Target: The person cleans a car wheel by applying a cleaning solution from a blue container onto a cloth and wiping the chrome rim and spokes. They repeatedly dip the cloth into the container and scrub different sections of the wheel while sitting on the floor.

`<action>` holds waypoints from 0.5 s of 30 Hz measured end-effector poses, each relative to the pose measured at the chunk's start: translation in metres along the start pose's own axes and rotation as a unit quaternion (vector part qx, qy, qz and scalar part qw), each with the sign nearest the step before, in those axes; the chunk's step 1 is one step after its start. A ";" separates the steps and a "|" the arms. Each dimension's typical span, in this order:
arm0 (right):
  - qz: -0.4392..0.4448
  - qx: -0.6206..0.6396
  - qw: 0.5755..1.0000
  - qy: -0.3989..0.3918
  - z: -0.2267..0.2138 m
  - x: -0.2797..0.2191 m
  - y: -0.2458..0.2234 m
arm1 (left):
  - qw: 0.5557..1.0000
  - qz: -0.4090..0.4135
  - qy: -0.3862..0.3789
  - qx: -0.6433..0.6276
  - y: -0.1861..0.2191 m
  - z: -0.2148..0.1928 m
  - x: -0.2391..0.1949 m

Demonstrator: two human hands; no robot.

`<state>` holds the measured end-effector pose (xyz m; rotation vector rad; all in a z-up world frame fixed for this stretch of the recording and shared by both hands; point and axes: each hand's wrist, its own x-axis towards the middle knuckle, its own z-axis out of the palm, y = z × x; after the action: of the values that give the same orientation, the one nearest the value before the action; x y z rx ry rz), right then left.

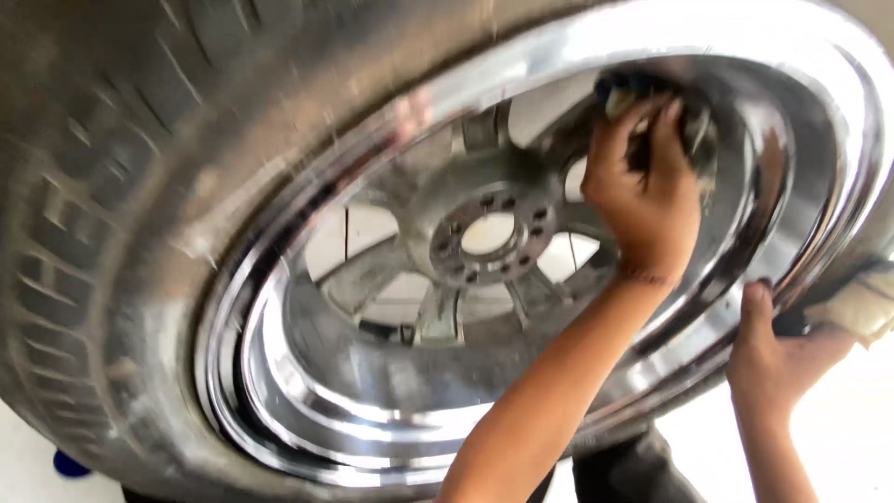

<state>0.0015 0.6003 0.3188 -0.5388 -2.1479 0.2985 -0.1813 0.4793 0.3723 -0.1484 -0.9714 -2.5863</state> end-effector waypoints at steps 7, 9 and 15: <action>-0.047 -0.005 0.999 0.001 -0.004 -0.006 0.011 | 0.953 0.041 -0.245 0.176 -0.046 -0.070 -0.058; -0.038 -0.009 0.999 0.000 -0.001 -0.006 0.022 | 0.930 0.025 -0.298 0.215 -0.042 -0.092 -0.058; -0.037 -0.013 0.999 0.011 -0.006 0.000 -0.012 | 0.952 0.001 -0.257 0.166 -0.033 -0.050 -0.060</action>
<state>0.0030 0.5898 0.3278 -0.4734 -2.1482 0.2235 -0.1370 0.4881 0.3010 -0.7559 -1.5629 -2.3769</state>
